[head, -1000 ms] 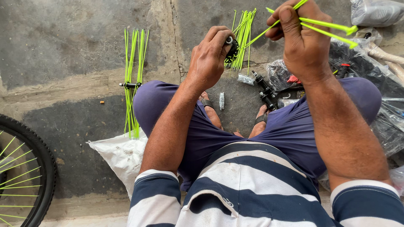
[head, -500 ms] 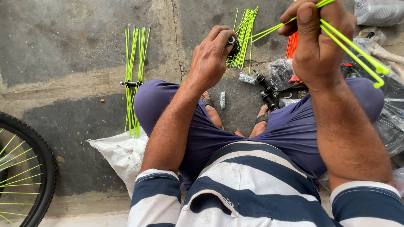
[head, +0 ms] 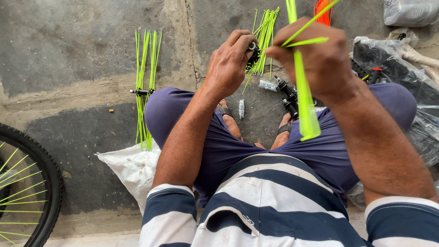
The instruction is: The person sits on the ground and laces a bicycle wheel, inserting green spokes one at a time through the hub flange holes and arranging them into a fan pattern. They gather and align bundles of spokes by hand, then reach for more spokes from the pile beside them.
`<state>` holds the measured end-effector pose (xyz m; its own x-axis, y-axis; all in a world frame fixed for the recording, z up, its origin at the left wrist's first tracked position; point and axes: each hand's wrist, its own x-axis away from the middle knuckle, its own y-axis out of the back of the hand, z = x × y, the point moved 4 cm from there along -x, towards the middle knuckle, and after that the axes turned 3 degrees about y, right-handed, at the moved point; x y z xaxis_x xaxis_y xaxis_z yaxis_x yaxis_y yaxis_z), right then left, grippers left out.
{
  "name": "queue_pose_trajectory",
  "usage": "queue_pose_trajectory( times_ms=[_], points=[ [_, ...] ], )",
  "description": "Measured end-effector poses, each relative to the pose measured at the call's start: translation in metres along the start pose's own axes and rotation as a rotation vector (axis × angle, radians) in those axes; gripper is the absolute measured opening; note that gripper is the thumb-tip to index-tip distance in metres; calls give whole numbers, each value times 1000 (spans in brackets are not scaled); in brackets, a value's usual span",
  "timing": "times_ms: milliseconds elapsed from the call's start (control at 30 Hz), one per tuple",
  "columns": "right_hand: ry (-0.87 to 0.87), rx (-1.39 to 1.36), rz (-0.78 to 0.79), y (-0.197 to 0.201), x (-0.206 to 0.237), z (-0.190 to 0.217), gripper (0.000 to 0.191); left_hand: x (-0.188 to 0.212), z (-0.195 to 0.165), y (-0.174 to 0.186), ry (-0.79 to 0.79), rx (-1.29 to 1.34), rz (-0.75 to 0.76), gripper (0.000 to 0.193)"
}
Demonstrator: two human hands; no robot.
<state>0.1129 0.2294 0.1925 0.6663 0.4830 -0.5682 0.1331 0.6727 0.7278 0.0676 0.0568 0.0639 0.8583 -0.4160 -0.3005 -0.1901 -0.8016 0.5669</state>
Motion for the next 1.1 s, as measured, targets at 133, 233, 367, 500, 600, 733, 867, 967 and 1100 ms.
queue_pose_trajectory(
  times_ms=[133, 233, 367, 500, 600, 733, 867, 967, 1100],
  points=[
    [-51, 136, 148, -18, 3, 0, 13, 0, -5, 0, -43, 7, 5, 21],
    [-87, 202, 231, -31, 11, -8, 24, 0, -4, -2, -30, 55, 13, 19],
    [-136, 202, 191, -34, 21, -20, 20, 0, -2, -3, -43, 36, 1, 20],
    [-198, 109, 38, -18, 23, -25, 21, 0, -2, 0, -32, 30, -22, 21],
    [-106, 88, -60, -4, 22, -17, 18, 0, -1, 1, 11, 42, 21, 18],
    [-89, 2, 44, -6, 19, -12, 18, -1, -5, 3, -2, 53, 20, 19],
    [-128, -95, 146, -13, 21, -13, 36, -1, -7, 7, 7, 62, 8, 19],
    [-175, -111, 124, -12, 27, -18, 30, -2, -9, 9, 19, 96, 2, 19],
    [-188, -51, 33, -7, 34, -29, 23, -2, -13, 13, 30, 115, 14, 19]
  ],
)
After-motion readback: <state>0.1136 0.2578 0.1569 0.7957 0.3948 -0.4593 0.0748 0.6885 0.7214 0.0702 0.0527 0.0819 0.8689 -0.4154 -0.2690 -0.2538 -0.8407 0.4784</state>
